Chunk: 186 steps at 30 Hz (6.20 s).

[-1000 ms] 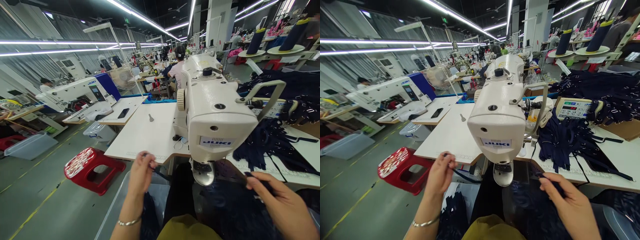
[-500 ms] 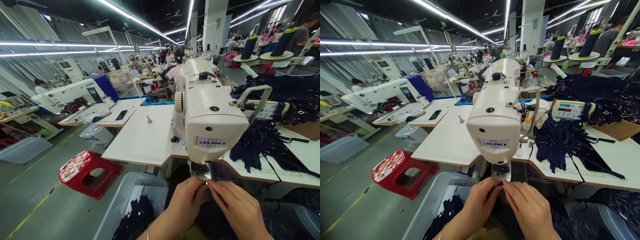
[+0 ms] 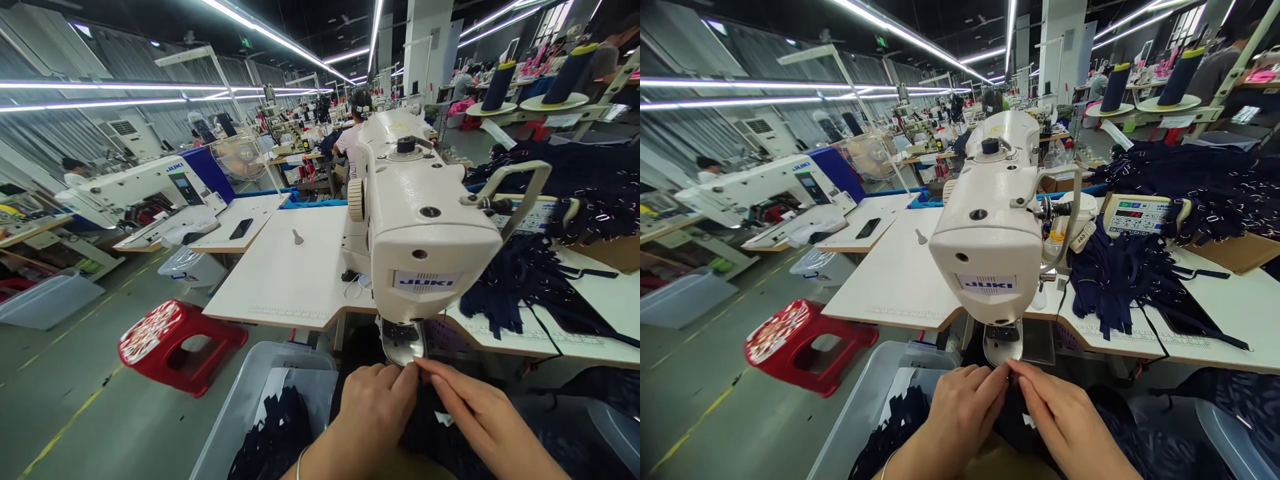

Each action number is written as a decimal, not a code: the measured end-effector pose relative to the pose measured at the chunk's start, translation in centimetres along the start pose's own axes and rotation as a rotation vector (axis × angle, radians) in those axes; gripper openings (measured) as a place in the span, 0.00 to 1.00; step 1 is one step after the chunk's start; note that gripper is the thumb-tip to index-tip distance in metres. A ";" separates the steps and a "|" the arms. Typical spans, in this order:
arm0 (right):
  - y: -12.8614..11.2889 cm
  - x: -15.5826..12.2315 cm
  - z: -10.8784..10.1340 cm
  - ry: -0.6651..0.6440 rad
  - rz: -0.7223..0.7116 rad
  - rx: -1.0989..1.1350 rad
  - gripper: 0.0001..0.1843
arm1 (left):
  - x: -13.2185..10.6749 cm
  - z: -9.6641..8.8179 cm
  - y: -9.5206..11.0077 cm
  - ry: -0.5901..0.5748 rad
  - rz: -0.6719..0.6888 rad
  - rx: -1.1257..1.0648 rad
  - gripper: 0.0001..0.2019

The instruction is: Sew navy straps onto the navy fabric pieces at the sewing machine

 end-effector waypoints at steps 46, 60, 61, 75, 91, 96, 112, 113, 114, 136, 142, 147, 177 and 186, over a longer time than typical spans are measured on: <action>4.4 -3.3 4.2 0.093 0.606 0.573 0.18 | -1.2 4.9 -0.7 -0.397 -0.580 -0.909 0.08; 4.5 -3.1 4.9 0.133 0.707 0.859 0.12 | -1.8 5.1 -0.1 -0.441 -0.556 -0.786 0.09; 4.6 -3.2 5.0 0.140 0.699 0.816 0.12 | -1.8 5.2 -0.1 -0.434 -0.555 -0.774 0.09; 5.1 -4.5 6.1 0.176 0.546 0.396 0.13 | -1.7 4.8 0.3 -0.368 -0.418 -0.717 0.08; 4.1 -3.4 4.5 0.081 0.699 0.704 0.16 | -1.7 5.5 0.2 -0.407 -0.592 -0.790 0.07; 4.7 -3.3 4.4 0.018 0.647 0.783 0.12 | -1.4 4.7 0.0 -0.391 -0.543 -0.851 0.06; 4.5 -3.3 5.0 0.113 0.643 0.522 0.15 | -1.5 4.9 0.1 -0.381 -0.521 -0.806 0.03; 4.4 -3.2 5.0 0.118 0.638 0.522 0.15 | -1.5 5.0 0.2 -0.383 -0.526 -0.805 0.02; 4.2 -3.2 5.0 0.117 0.632 0.526 0.15 | -1.5 5.1 0.2 -0.385 -0.526 -0.802 0.03; 4.1 -4.8 4.1 0.260 0.249 0.508 0.06 | -1.5 2.3 1.5 -0.040 -0.040 -0.170 0.09; 3.8 -4.6 3.9 0.294 0.138 0.484 0.07 | -1.6 2.3 1.6 -0.032 -0.020 -0.170 0.08; 3.6 -4.6 3.6 0.301 0.103 0.413 0.08 | -1.7 2.4 1.5 -0.036 -0.017 -0.153 0.08; 3.5 3.8 2.8 0.158 0.670 0.730 0.22 | -0.7 2.5 -2.0 0.085 0.144 0.027 0.20; 5.8 6.7 1.4 0.135 0.475 0.267 0.14 | 0.3 2.9 -1.5 0.194 0.019 0.182 0.14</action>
Point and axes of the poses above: each hand's wrist, its own x-axis towards the middle knuckle, its own z-axis out of the palm, y = z × x, the point moved 1 cm from there along x, towards the middle knuckle, and after that the axes turned 7 degrees about x, right-handed, at the moved point
